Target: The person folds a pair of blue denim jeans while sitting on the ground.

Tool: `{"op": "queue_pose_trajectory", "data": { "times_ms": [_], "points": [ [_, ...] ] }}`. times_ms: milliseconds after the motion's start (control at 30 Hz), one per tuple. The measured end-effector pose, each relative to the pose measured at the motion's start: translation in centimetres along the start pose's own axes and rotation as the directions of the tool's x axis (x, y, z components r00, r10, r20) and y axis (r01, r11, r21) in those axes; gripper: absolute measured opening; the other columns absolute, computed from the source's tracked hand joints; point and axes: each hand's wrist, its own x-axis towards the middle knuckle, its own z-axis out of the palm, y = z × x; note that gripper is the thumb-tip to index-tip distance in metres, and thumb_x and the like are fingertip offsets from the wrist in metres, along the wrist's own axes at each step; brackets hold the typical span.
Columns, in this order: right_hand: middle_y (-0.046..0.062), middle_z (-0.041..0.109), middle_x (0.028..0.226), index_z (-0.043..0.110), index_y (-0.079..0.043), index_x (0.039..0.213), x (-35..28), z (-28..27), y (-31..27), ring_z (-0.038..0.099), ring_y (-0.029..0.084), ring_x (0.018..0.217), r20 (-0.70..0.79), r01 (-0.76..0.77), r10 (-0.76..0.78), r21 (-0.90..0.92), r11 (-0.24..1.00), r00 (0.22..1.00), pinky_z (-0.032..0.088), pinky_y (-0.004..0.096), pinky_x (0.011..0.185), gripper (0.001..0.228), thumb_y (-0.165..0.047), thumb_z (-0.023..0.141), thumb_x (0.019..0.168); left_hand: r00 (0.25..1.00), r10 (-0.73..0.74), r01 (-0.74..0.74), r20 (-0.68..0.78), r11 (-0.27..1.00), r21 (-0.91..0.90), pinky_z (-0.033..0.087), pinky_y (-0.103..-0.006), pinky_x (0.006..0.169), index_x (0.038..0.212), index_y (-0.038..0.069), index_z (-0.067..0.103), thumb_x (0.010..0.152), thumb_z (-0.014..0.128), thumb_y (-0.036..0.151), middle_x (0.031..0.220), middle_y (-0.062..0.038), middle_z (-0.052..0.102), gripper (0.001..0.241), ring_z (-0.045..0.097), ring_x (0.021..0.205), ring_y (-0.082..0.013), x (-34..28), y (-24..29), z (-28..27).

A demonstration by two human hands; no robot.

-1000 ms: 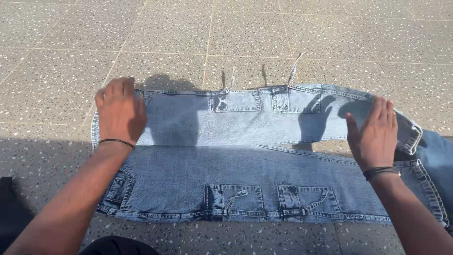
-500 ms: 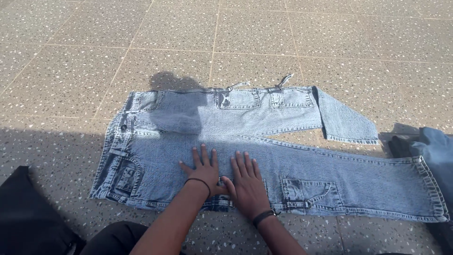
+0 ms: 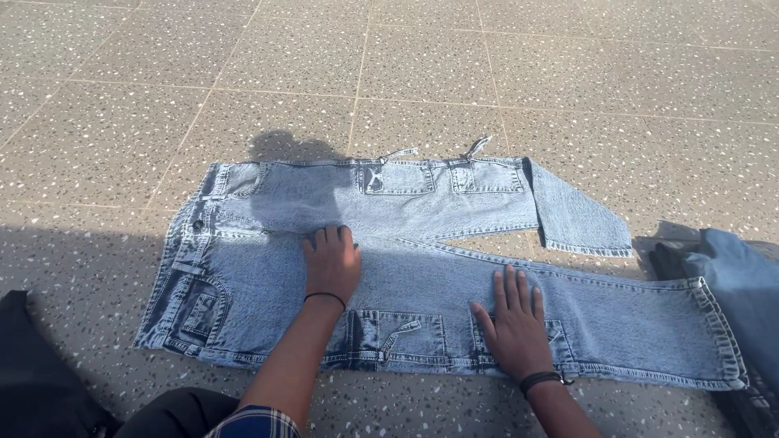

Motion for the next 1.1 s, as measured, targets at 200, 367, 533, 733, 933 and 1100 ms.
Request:
{"op": "queue_pose_trajectory", "data": {
  "times_ms": [200, 367, 533, 733, 933, 1100],
  "points": [
    [0.02, 0.021, 0.166, 0.026, -0.003, 0.158, 0.1, 0.0, 0.2, 0.014, 0.033, 0.155, -0.029, 0.027, -0.028, -0.037, 0.999, 0.999, 0.008, 0.05, 0.123, 0.082, -0.063, 0.029, 0.102, 0.991, -0.015, 0.007, -0.134, 0.998, -0.06, 0.036, -0.0671, 0.11, 0.141, 0.008, 0.049, 0.087, 0.074, 0.033, 0.138, -0.02, 0.049, 0.065, 0.046, 0.134, -0.0379, 3.9, -1.4, -2.9],
    [0.019, 0.017, 0.166, 0.023, -0.004, 0.158, -0.1, -0.3, -0.1, 0.01, 0.032, 0.155, 0.032, 0.014, -0.013, -0.039, 0.999, 0.999, 0.005, 0.051, 0.123, 0.082, -0.063, 0.027, 0.102, 0.994, -0.012, 0.008, -0.113, 0.999, -0.039, 0.024, -0.0723, 0.116, 0.153, 0.011, 0.039, 0.09, 0.067, 0.043, 0.152, -0.019, 0.037, 0.076, 0.033, 0.146, -0.0358, 3.0, -2.3, -0.4],
    [0.019, 0.016, 0.168, 0.021, -0.004, 0.159, 0.1, -1.0, -0.5, 0.008, 0.031, 0.156, 0.054, -0.004, 0.003, 0.006, 1.0, 0.999, 0.004, 0.05, 0.124, 0.083, -0.064, 0.026, 0.102, 0.988, -0.079, 0.083, -0.133, 0.996, 0.021, 0.005, -0.0794, 0.113, 0.159, 0.007, 0.027, 0.096, 0.044, 0.066, 0.167, -0.018, 0.018, 0.088, 0.013, 0.155, -0.0396, -0.4, -3.1, 2.7],
    [0.019, 0.016, 0.167, 0.023, -0.005, 0.159, -0.5, -0.4, 0.2, 0.008, 0.032, 0.156, 0.028, 0.014, -0.015, 0.011, 1.0, 1.0, 0.003, 0.049, 0.124, 0.083, -0.064, 0.027, 0.102, 0.904, -0.403, 0.403, 0.142, 0.915, 0.03, -0.005, -0.0828, 0.108, 0.163, 0.006, 0.003, 0.089, 0.032, 0.084, 0.172, -0.011, -0.012, 0.111, -0.009, 0.154, -0.0453, 0.9, -6.8, -0.2],
    [0.019, 0.017, 0.168, 0.025, -0.005, 0.159, -0.4, -0.6, 0.1, 0.009, 0.033, 0.157, 0.006, 0.014, -0.015, 0.031, 0.999, 1.0, 0.004, 0.05, 0.124, 0.082, -0.064, 0.028, 0.102, 0.684, -0.509, 0.497, 0.522, 0.849, 0.177, 0.004, -0.0765, 0.115, 0.164, 0.011, -0.011, 0.077, 0.047, 0.094, 0.171, -0.011, -0.029, 0.133, -0.016, 0.156, -0.0459, 3.4, -12.9, -2.8],
    [0.018, 0.019, 0.168, 0.027, -0.005, 0.158, -0.4, -0.1, 0.1, 0.01, 0.033, 0.157, -0.012, 0.018, -0.017, 0.018, 1.0, 1.0, 0.005, 0.05, 0.124, 0.082, -0.064, 0.029, 0.102, 0.722, -0.247, 0.123, 0.646, 0.965, 0.232, 0.013, -0.0747, 0.117, 0.165, 0.011, -0.007, 0.083, 0.05, 0.089, 0.172, -0.017, -0.022, 0.127, -0.01, 0.158, -0.0435, -1.3, -14.6, -5.3]
  ]
}}
